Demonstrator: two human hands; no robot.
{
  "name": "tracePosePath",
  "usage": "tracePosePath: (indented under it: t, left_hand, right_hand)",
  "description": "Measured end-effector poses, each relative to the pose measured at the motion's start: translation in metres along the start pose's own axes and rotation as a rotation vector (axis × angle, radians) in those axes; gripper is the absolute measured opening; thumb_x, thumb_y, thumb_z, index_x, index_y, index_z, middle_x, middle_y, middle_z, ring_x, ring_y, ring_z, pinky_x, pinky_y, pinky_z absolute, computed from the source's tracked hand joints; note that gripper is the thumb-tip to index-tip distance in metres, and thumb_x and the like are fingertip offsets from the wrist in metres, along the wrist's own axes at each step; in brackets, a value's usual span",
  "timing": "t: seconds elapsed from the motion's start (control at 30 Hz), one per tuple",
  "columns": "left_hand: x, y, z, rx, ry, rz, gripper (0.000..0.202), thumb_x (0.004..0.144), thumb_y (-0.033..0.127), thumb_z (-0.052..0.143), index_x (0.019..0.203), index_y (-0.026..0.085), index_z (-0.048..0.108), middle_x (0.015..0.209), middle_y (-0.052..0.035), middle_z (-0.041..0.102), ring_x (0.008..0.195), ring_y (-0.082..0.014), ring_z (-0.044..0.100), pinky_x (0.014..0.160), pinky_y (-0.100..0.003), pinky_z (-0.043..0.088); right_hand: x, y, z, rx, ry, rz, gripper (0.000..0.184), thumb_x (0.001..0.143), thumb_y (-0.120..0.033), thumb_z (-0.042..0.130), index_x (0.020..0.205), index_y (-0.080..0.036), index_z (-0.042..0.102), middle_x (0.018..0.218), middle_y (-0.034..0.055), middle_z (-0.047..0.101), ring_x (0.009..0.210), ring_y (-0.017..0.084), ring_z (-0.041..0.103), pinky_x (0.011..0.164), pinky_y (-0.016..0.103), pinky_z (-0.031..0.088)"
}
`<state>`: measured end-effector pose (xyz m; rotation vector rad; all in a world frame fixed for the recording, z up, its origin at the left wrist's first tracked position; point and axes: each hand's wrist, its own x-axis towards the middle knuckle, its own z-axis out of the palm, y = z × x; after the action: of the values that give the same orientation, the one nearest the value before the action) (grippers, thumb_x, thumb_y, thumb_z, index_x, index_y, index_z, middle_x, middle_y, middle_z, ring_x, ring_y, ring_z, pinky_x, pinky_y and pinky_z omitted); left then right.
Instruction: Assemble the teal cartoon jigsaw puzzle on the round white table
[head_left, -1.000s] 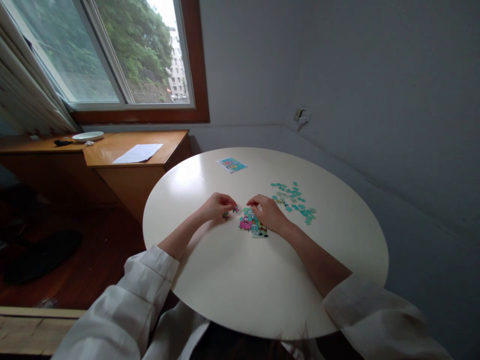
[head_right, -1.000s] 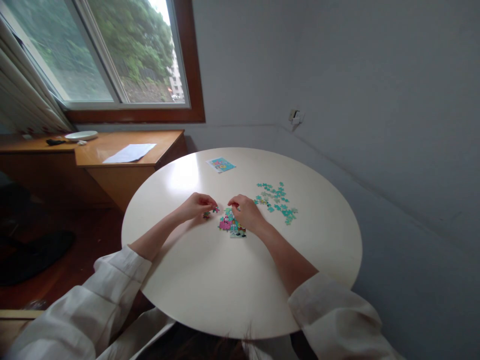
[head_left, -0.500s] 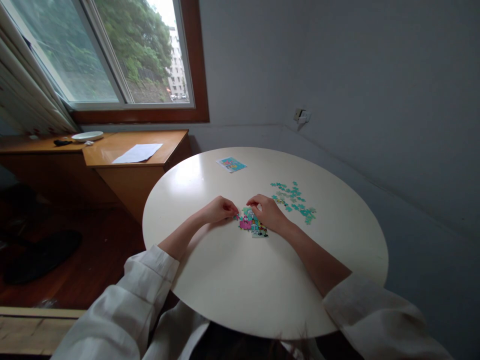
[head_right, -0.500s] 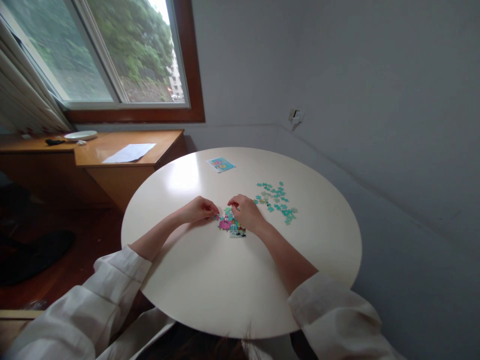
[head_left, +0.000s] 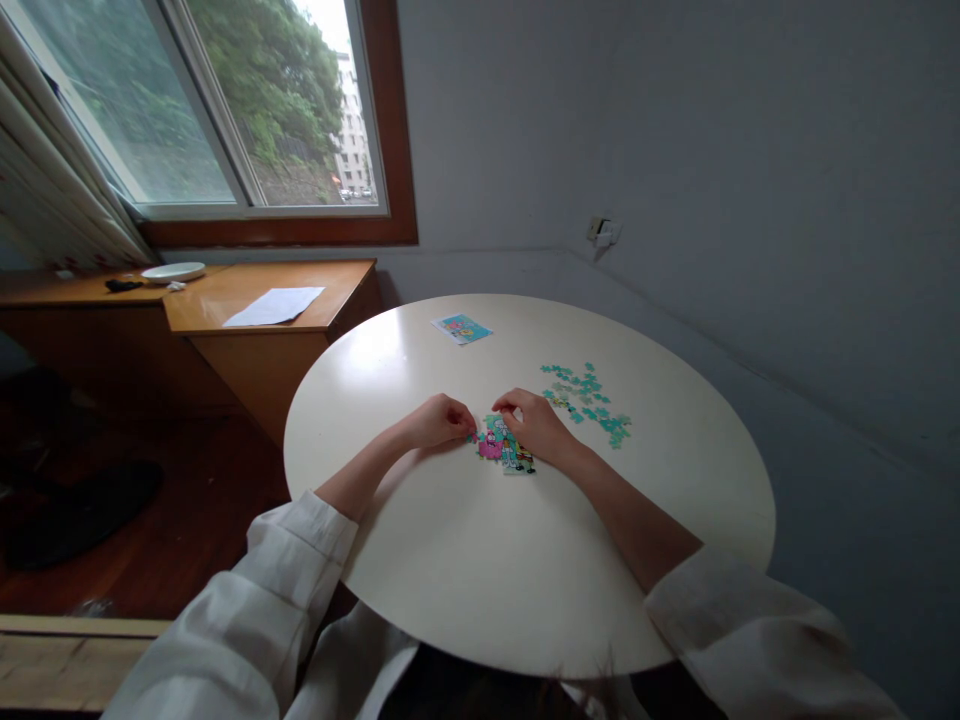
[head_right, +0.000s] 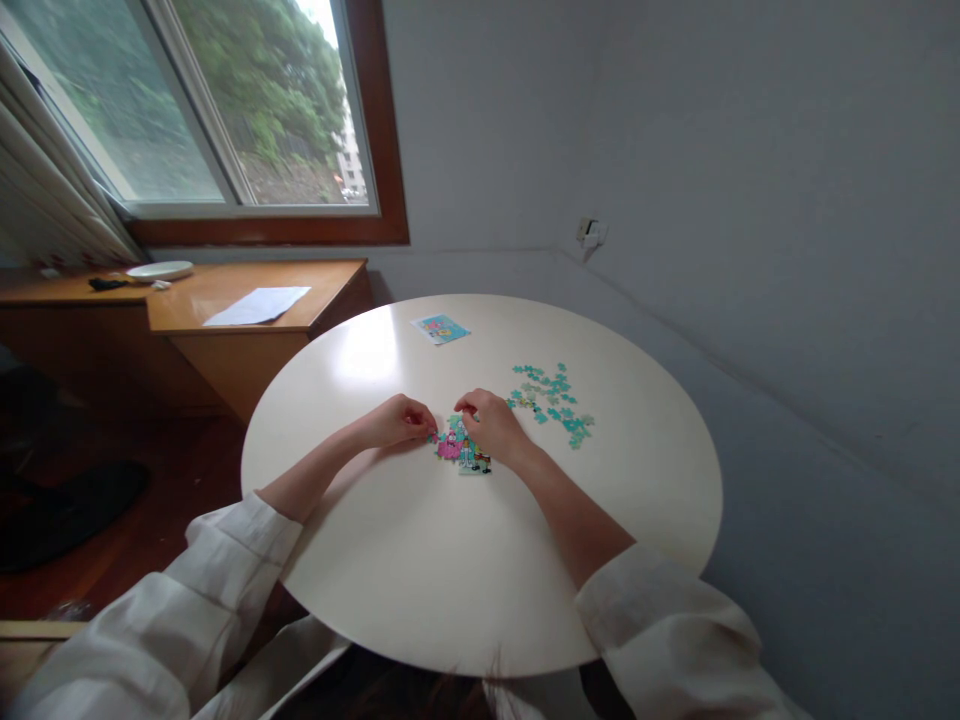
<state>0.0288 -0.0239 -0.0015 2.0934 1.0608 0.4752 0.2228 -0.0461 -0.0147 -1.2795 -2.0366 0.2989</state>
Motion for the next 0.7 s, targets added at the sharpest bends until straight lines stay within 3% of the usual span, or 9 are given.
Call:
tracePosePath:
  t: [0.7]
  left_hand:
    - [0.0007,-0.0048,0.0010,0.099,0.010,0.059,0.022,0.068,0.022,0.051,0.072,0.012,0.069,0.062,-0.0016,0.064,0.056,-0.0103,0.049,0.055,-0.020,0.038]
  right_hand:
    - [0.0000,0.0007,0.0012,0.004,-0.008,0.007,0.022,0.071,-0.004,0.046,0.076,-0.016,0.064,0.077,0.0040,0.062,0.071,0.014,0.056,0.072,0.027,0.043]
